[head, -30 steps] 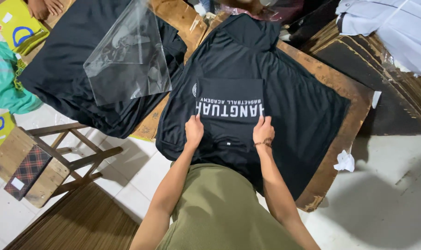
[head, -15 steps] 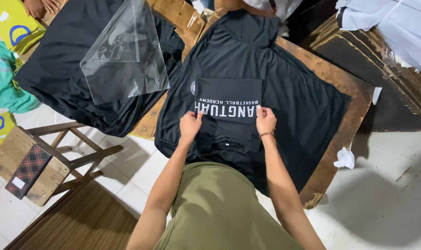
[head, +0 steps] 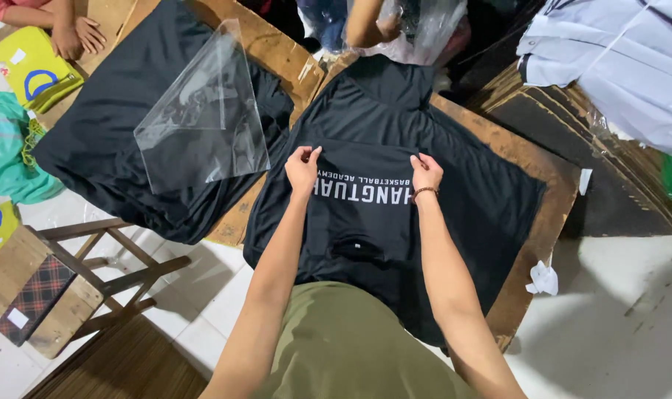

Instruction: Folding a black t-shirt and placing it into a clear plastic bag

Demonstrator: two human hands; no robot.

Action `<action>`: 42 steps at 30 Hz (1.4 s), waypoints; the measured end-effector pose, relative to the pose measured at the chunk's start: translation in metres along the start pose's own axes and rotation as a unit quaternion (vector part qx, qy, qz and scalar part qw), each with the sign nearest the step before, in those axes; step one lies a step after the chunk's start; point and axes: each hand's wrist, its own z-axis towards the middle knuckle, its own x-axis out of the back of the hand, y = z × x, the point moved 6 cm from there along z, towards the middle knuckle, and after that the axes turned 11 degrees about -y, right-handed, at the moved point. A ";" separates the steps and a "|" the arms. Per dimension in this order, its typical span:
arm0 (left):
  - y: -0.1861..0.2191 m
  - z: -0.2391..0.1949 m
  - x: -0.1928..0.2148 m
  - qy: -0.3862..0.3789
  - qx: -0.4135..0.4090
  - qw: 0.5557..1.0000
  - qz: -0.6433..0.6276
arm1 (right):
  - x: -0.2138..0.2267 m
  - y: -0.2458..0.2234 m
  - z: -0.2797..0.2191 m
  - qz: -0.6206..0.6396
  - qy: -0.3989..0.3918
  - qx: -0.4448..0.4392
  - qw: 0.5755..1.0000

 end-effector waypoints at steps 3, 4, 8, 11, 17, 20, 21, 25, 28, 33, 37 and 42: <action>-0.029 0.026 -0.012 -0.023 0.028 0.999 0.026 | 0.000 0.003 0.011 0.062 -0.025 -0.004 0.998; -0.025 0.022 -0.009 -0.024 0.030 0.999 0.027 | 0.006 -0.009 -0.008 0.061 -0.026 -0.007 0.998; 0.013 -0.025 0.027 -0.029 -0.003 0.999 0.036 | 0.024 -0.030 -0.072 0.178 -0.059 0.012 0.982; 0.025 -0.089 0.056 -0.049 -0.002 0.992 0.118 | 0.040 0.001 -0.106 0.086 -0.077 -0.008 0.993; -0.028 -0.171 0.055 -0.176 0.096 0.957 0.211 | 0.061 0.043 -0.188 -0.088 -0.113 -0.057 0.988; -0.025 -0.179 0.052 -0.175 0.060 0.967 0.173 | 0.059 0.057 -0.204 -0.147 -0.088 -0.006 0.985; -0.021 -0.179 0.052 -0.163 0.050 0.977 0.131 | 0.057 0.065 -0.205 -0.174 -0.064 0.037 0.982; -0.043 -0.184 0.037 -0.167 0.088 0.982 0.024 | 0.055 0.047 -0.230 -0.147 0.014 0.077 0.986; -0.077 -0.185 0.029 -0.179 0.146 0.970 0.072 | 0.048 0.051 -0.241 -0.188 0.041 0.069 0.979; -0.054 -0.192 0.045 -0.191 0.115 0.969 0.111 | 0.047 0.031 -0.257 -0.228 0.034 0.089 0.969; -0.041 -0.201 0.056 -0.178 0.091 0.966 0.163 | 0.049 0.034 -0.262 -0.256 0.042 0.101 0.960; -0.031 -0.206 0.064 -0.150 0.062 0.968 0.191 | 0.048 0.026 -0.267 -0.287 0.047 0.084 0.953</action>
